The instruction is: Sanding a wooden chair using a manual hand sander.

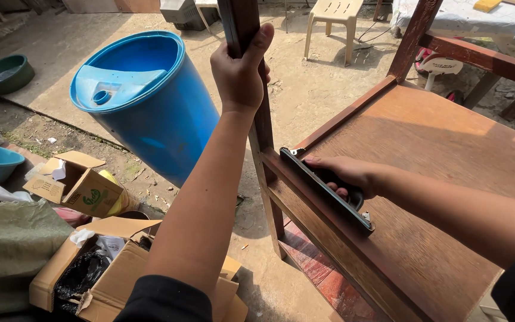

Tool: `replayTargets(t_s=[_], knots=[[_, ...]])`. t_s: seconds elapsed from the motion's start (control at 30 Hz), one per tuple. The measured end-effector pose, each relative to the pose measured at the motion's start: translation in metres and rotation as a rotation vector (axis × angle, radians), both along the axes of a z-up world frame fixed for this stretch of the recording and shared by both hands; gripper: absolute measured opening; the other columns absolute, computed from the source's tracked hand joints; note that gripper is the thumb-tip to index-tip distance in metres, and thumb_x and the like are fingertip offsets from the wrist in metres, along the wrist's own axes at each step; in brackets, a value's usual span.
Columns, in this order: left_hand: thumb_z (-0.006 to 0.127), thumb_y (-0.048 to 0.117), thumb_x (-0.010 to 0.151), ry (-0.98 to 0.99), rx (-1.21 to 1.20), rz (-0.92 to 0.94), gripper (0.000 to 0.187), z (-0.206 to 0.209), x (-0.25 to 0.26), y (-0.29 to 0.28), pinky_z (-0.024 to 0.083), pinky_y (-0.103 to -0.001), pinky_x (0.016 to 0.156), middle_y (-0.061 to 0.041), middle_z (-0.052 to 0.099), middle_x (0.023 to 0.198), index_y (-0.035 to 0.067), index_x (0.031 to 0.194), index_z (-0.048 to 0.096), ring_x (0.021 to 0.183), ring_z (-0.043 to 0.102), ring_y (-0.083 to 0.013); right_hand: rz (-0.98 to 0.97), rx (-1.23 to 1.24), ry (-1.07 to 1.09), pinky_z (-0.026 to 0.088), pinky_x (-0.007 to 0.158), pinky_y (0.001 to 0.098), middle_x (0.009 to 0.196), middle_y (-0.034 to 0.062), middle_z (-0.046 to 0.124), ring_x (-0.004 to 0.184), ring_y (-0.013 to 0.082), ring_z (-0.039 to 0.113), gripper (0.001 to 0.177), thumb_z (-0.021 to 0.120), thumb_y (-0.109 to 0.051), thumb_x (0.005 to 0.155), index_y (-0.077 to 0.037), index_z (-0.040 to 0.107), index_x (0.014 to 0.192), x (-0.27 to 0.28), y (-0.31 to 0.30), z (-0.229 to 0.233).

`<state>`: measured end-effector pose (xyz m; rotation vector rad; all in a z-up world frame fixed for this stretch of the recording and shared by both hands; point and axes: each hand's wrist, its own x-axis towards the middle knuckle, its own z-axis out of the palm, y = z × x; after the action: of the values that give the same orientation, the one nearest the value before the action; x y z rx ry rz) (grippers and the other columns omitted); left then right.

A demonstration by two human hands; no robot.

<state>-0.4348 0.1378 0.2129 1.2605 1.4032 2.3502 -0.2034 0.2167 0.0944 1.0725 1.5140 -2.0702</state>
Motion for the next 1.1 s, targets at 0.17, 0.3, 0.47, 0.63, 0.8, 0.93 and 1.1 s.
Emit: replayTargets(t_s=[0.17,0.3,0.47,0.63,0.8,0.93,1.1], knots=[[0.083,0.051,0.083,-0.015,-0.004,-0.03,0.051,-0.004,0.003,-0.002,0.048,-0.027,0.042,-0.003,0.059,0.056,0.004,0.078,0.063,0.045,0.062,-0.0124,0.061,0.059,-0.061,0.028,0.032,0.0204,0.052,-0.0043,0.047,0.034,0.0059,0.038,0.032,0.055,-0.055,0.098,-0.031,0.074,0.095,0.057,-0.008,0.03],[0.083,0.051,0.082,-0.003,0.03,-0.036,0.051,0.006,0.0,0.002,0.048,-0.027,0.042,-0.003,0.058,0.056,0.005,0.077,0.06,0.045,0.061,-0.0123,0.09,0.134,-0.037,0.03,0.032,0.0218,0.049,-0.0045,0.044,0.033,0.0069,0.038,0.046,0.055,-0.058,0.096,-0.016,0.062,0.077,0.002,0.007,0.02],[0.083,0.05,0.082,-0.014,0.02,-0.028,0.051,0.002,-0.002,0.0,0.047,-0.027,0.041,-0.003,0.058,0.055,0.006,0.076,0.058,0.044,0.059,-0.0122,-0.002,0.062,0.065,0.033,0.033,0.0181,0.05,-0.0071,0.044,0.034,0.0045,0.041,0.046,0.055,-0.059,0.096,-0.018,0.058,0.076,-0.036,0.018,0.006],[0.083,0.047,0.085,-0.011,0.011,-0.07,0.047,-0.001,-0.002,-0.001,0.049,-0.028,0.043,-0.003,0.058,0.058,0.005,0.079,0.061,0.045,0.061,-0.0128,-0.062,-0.068,0.243,0.038,0.032,0.019,0.052,-0.0051,0.05,0.035,0.0062,0.047,0.048,0.056,-0.058,0.098,-0.015,0.062,0.078,0.014,0.057,-0.004],[0.084,0.043,0.087,-0.033,-0.02,-0.111,0.044,-0.002,-0.014,-0.001,0.048,-0.029,0.045,-0.004,0.059,0.06,0.005,0.082,0.064,0.048,0.06,-0.0139,-0.3,-0.009,0.264,0.042,0.037,0.0221,0.057,-0.0016,0.054,0.04,0.0092,0.051,0.046,0.054,-0.056,0.097,-0.012,0.063,0.083,0.082,0.076,0.042],[0.085,0.045,0.09,-0.014,-0.044,-0.105,0.047,-0.008,-0.025,-0.005,0.047,-0.029,0.046,-0.004,0.058,0.06,0.005,0.081,0.062,0.048,0.06,-0.0149,-0.477,-0.025,0.256,0.045,0.04,0.0247,0.061,0.0012,0.058,0.043,0.0116,0.054,0.046,0.053,-0.054,0.096,-0.01,0.064,0.088,0.138,0.057,0.053],[0.085,0.048,0.091,0.033,-0.032,-0.118,0.048,-0.008,-0.032,-0.004,0.047,-0.029,0.048,-0.004,0.058,0.061,0.005,0.084,0.063,0.05,0.061,-0.0156,-0.644,-0.073,0.261,0.049,0.044,0.0278,0.066,0.0047,0.062,0.048,0.0145,0.059,0.046,0.051,-0.052,0.095,-0.008,0.065,0.093,0.173,0.02,0.06]])
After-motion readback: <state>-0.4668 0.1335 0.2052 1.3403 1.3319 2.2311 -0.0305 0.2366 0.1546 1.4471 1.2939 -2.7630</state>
